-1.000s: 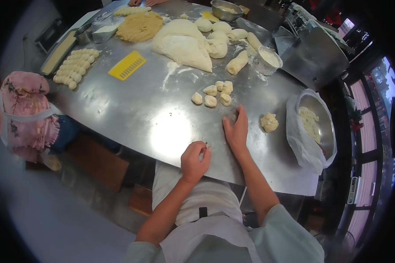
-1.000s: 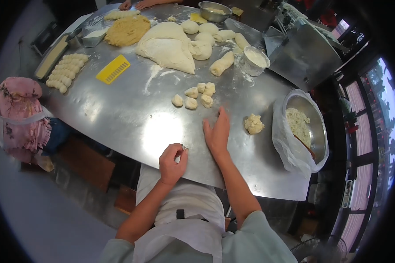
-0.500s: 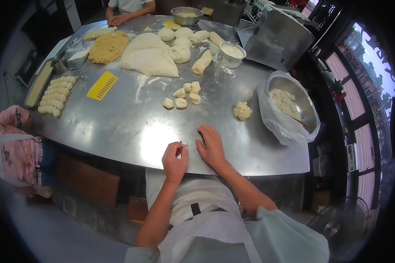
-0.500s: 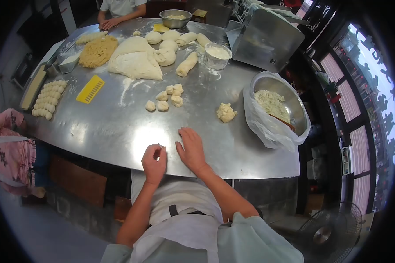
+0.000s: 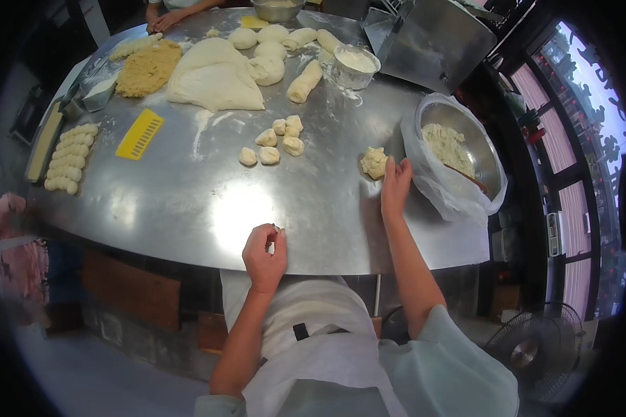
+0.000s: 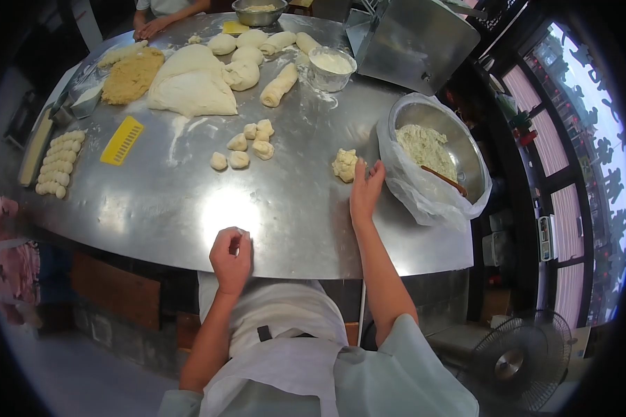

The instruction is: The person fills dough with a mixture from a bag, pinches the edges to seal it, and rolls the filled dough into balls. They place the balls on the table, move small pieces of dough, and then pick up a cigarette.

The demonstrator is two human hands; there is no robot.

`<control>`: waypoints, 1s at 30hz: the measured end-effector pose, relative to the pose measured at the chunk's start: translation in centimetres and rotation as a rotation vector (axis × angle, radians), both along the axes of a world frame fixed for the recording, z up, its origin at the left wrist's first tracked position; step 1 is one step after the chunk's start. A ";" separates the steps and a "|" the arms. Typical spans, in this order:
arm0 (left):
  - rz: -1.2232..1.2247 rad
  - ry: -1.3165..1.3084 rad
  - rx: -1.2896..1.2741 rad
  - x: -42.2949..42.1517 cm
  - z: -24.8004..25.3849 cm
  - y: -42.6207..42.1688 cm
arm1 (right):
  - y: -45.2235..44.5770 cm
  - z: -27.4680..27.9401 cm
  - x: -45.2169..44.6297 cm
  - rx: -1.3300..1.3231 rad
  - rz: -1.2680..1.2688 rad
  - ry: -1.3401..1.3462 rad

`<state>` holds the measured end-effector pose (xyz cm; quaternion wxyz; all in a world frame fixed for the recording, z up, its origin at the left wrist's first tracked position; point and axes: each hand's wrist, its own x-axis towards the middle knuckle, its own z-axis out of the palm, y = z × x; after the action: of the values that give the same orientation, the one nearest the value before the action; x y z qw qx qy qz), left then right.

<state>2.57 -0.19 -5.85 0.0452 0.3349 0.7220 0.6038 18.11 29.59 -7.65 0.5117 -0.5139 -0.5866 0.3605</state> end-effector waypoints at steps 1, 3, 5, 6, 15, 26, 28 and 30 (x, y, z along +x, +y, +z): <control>0.000 -0.001 -0.007 0.0 0.1 0.0 | 1.1 0.2 -0.7 -0.023 -0.005 0.009; 0.000 -0.010 -0.008 0.2 -0.2 0.0 | 2.5 0.2 -3.3 0.022 -0.013 -0.150; 0.009 -0.023 0.004 0.1 -0.5 0.1 | 2.9 0.6 -4.9 0.110 -0.025 -0.318; 0.010 -0.018 -0.004 0.1 -0.6 0.2 | 2.8 0.8 -5.5 0.175 -0.034 -0.406; 0.025 0.005 -0.060 0.3 -0.3 0.4 | 5.2 -0.2 -5.4 0.409 0.132 -0.552; 0.033 0.030 -0.015 0.3 -0.6 0.1 | 8.7 -0.4 -5.3 0.428 0.119 -0.430; 0.026 0.005 -0.028 0.3 -0.3 -0.1 | 9.1 -0.7 -5.5 0.345 0.078 -0.373; 0.032 -0.008 -0.019 0.1 -0.4 -0.1 | 8.4 -0.8 -5.5 0.394 0.098 -0.463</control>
<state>2.64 -0.30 -6.24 0.0415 0.3204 0.7329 0.5988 12.64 37.96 -8.45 0.4363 -0.4443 -0.7704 0.1372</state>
